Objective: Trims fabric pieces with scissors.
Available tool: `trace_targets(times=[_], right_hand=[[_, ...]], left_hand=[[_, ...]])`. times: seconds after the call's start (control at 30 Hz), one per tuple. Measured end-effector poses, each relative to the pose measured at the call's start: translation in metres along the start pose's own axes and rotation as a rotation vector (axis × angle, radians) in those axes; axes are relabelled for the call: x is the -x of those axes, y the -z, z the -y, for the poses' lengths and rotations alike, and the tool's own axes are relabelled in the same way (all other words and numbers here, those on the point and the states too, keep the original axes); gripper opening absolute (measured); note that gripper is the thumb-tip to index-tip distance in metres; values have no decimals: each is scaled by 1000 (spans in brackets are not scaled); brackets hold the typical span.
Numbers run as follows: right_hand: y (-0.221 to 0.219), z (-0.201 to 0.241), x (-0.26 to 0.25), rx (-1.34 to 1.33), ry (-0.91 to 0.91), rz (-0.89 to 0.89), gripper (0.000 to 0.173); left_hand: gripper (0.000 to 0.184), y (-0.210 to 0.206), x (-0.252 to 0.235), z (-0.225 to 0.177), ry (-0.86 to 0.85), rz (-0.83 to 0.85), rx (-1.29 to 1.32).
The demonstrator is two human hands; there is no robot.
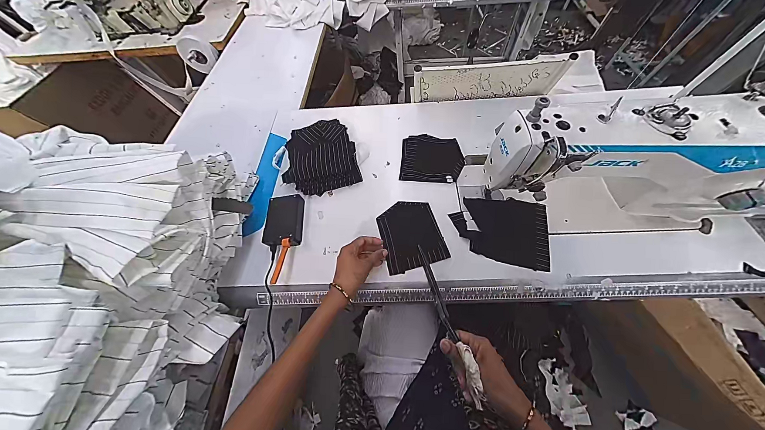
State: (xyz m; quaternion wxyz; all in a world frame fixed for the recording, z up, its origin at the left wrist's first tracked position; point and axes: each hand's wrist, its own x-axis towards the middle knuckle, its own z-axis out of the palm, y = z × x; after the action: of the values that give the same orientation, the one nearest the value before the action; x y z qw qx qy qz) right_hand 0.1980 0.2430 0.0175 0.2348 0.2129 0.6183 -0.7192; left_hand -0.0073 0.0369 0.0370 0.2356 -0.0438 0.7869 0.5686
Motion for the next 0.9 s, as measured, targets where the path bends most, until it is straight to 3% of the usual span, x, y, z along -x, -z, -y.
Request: trace_targets(times=[0.3, 0.53, 0.67, 0.9], right_hand=[[9, -3, -7, -104, -15, 106, 32], [12, -8, -3, -208, -2, 140, 31], [21, -15, 4, -291, 52, 121, 38], [36, -21, 10, -35, -15, 214, 43]], left_hand=[[26, -28, -2, -5, 27, 9, 181], [26, -37, -5, -11, 42, 47, 168], [25, -39, -4, -14, 133, 11, 408], [24, -37, -1, -17, 265, -1, 647]])
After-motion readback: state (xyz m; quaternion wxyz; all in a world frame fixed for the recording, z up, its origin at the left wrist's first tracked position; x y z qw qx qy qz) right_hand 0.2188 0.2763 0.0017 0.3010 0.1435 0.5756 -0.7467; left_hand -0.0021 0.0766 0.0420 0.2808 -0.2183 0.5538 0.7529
